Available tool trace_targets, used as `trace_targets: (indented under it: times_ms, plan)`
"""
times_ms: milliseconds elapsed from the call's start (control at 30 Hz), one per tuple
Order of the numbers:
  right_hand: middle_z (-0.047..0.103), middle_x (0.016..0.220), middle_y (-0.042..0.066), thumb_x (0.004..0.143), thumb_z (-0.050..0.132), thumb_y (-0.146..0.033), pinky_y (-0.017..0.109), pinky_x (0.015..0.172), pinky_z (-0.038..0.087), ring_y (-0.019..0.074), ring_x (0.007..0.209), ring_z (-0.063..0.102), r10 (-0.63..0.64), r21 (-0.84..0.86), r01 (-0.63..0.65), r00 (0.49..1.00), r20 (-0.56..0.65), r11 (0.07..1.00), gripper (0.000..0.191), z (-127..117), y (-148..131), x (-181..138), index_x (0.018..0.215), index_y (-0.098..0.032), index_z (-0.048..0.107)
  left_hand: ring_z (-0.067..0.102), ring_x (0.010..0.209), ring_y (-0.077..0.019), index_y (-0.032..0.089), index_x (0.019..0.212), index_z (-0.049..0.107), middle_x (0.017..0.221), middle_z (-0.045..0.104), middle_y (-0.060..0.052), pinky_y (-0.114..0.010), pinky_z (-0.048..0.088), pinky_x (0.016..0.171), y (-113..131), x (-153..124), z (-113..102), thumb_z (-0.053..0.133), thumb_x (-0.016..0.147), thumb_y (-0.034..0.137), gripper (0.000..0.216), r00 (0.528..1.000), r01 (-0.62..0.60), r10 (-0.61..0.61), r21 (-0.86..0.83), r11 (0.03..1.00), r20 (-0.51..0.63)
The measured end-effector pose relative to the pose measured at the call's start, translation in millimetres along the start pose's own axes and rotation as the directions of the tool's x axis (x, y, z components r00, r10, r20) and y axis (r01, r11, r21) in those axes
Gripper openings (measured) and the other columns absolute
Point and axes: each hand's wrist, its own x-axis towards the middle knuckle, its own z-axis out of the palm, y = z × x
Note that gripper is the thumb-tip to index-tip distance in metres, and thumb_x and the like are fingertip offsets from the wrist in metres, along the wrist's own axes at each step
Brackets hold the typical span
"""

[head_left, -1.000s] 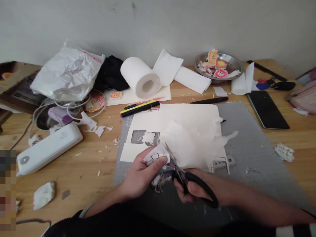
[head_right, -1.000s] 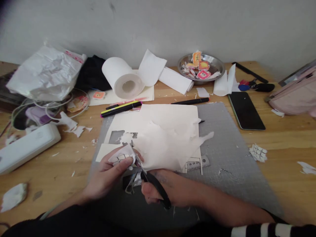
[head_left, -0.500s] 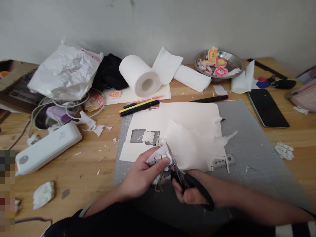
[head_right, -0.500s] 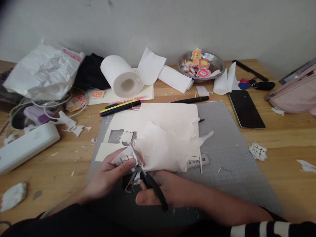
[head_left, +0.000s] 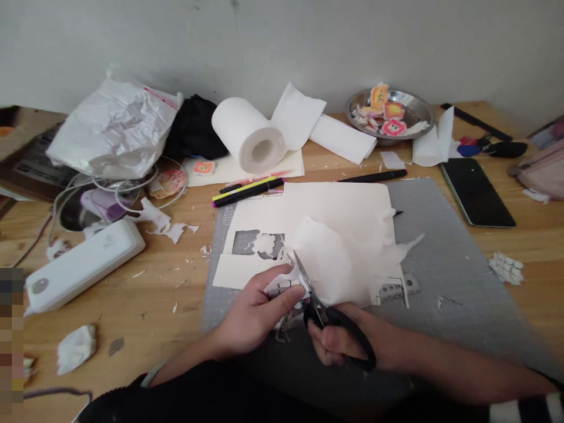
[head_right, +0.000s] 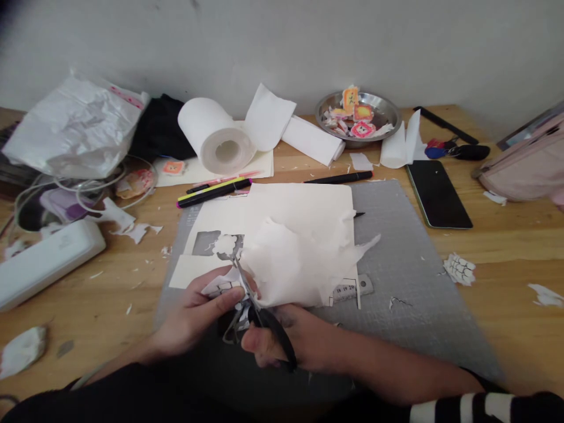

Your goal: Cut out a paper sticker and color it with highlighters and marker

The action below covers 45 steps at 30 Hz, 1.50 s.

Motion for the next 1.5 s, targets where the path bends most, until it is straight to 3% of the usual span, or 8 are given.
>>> trace_targets:
  times_ms: [400,600,733,833,967,1133,1300,1500]
  plan:
    - [0.038,0.047,-0.005,0.086,0.042,-0.062,0.022,0.048,0.030,0.0057,0.044,0.035,-0.161,0.037,0.163,0.986,-0.043,0.986,0.054,-4,18,3,0.056,-0.017,0.043,0.051,0.072,-0.0128,0.018,0.085,0.065,0.077,0.060,0.000,-0.022,0.040,0.068,-3,-1,-1,0.061,0.081,0.029,0.013,0.988,-0.121,0.116,0.044,0.992,0.099]
    - [0.041,0.048,-0.006,0.085,0.049,-0.057,0.023,0.046,0.030,0.0079,0.044,0.036,-0.342,0.233,0.381,0.920,-0.193,0.894,0.042,-12,25,5,0.068,-0.018,0.046,0.050,0.074,-0.0111,0.025,0.097,0.064,0.080,0.059,0.002,-0.018,0.039,0.066,-13,4,-3,0.065,0.079,0.036,0.022,0.949,-0.132,0.097,-0.098,0.986,-0.299]
    - [0.049,0.051,-0.004,0.081,0.059,-0.050,0.023,0.048,0.033,0.0083,0.045,0.040,-0.417,0.217,0.415,0.908,-0.036,0.884,0.035,-11,18,0,0.070,-0.019,0.045,0.046,0.068,-0.0087,0.021,0.077,0.065,0.071,0.056,0.004,-0.016,0.038,0.063,-16,7,-5,0.072,0.072,0.038,0.019,0.879,-0.243,0.143,-0.169,0.955,-0.455]
    - [0.055,0.056,-0.001,0.077,0.065,-0.044,0.024,0.050,0.037,0.0102,0.049,0.046,-0.459,0.136,0.467,0.884,-0.089,0.874,0.032,-7,14,-1,0.070,-0.020,0.046,0.042,0.058,-0.0083,0.017,0.067,0.060,0.061,0.051,0.004,-0.018,0.037,0.056,-13,4,-3,0.072,0.070,0.039,0.025,0.937,-0.175,0.101,-0.201,0.964,-0.335]
    - [0.060,0.067,-0.002,0.070,0.072,-0.026,0.023,0.058,0.042,0.0108,0.060,0.052,-0.381,0.041,0.460,0.779,-0.498,0.887,0.027,-2,11,3,0.073,-0.021,0.046,0.035,0.051,-0.0075,0.015,0.062,0.055,0.053,0.045,0.005,-0.020,0.031,0.050,-6,1,1,0.069,0.070,0.037,0.027,1.000,-0.012,0.008,-0.138,0.990,-0.026]
    - [0.059,0.071,-0.004,0.062,0.073,-0.022,0.023,0.060,0.041,0.0100,0.064,0.052,-0.125,0.085,0.205,0.826,-0.549,0.975,0.029,-2,1,7,0.071,-0.020,0.045,0.031,0.054,-0.0070,0.015,0.068,0.056,0.058,0.039,0.006,-0.020,0.027,0.051,-3,2,4,0.063,0.074,0.028,0.017,0.962,0.050,-0.050,0.009,0.999,0.267]
    - [0.053,0.062,-0.007,0.065,0.070,-0.025,0.021,0.055,0.037,0.0074,0.056,0.046,-0.080,0.076,0.151,0.810,-0.581,0.986,0.028,-4,-1,7,0.072,-0.020,0.043,0.041,0.057,-0.0084,0.015,0.076,0.059,0.064,0.048,0.004,-0.020,0.034,0.054,-7,4,3,0.056,0.081,0.035,0.021,0.976,0.040,-0.081,0.196,0.980,0.204]
    - [0.053,0.064,-0.006,0.065,0.071,-0.029,0.023,0.056,0.038,0.0082,0.055,0.048,-0.074,0.046,0.132,0.773,-0.630,0.990,0.030,-2,3,8,0.074,-0.020,0.043,0.048,0.058,-0.0099,0.014,0.081,0.063,0.070,0.057,0.000,-0.021,0.041,0.056,-9,4,4,0.056,0.081,0.037,0.024,0.975,0.098,-0.132,0.187,0.977,0.178]
